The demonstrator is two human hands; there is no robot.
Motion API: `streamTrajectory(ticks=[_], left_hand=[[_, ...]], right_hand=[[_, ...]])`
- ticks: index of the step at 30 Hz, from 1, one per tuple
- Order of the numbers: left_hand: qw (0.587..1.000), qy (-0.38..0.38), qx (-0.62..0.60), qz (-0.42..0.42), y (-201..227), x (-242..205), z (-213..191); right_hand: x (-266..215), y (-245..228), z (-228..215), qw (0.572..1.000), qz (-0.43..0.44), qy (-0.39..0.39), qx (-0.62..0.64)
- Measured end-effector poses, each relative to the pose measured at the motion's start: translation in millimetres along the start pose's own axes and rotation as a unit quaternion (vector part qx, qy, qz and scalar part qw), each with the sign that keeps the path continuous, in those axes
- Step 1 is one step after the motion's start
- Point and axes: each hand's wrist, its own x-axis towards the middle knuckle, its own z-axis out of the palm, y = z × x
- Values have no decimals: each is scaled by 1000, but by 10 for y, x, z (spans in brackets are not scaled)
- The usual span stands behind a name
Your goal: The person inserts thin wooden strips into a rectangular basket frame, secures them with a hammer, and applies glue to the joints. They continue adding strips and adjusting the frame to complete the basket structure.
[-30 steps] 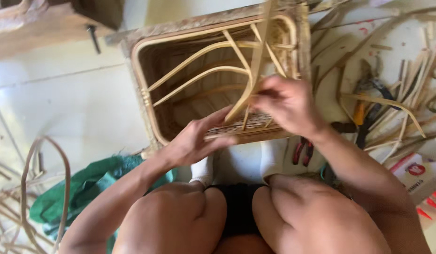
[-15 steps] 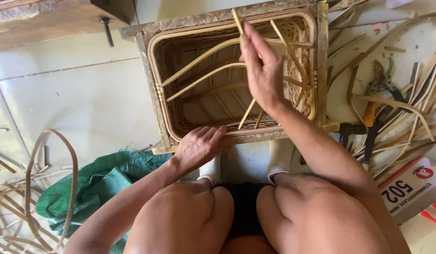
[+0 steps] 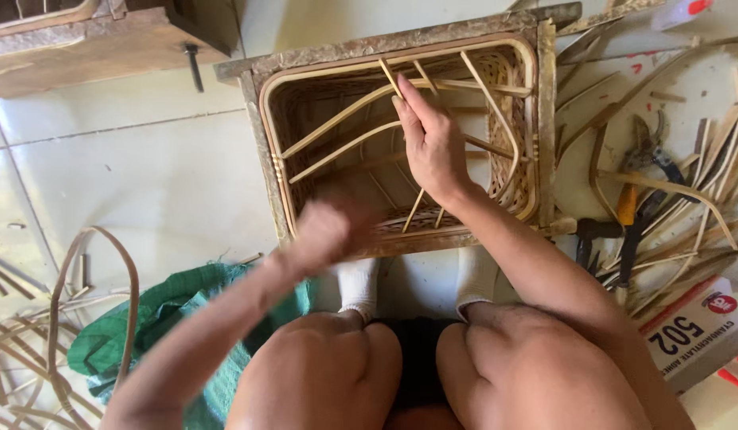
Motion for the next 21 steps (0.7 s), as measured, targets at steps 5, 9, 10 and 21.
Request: streamTrajectory(ticks=[5,9,10,21], left_hand=[[925,323,167,109,-856,828,-580],[919,251,216,214,-1268,1235,-585],[923,244,207,213,-1311,1261,-534],[932,254,194,168,-1168,1174,-520]], right_hand=[[24,-48,-8,989,88,-34,-114],[97,-163,-9,994,74,-34,-76],[84,-162,-12,995,81,-38,-47],[311,-546,-382,987,-25,-65,-145]])
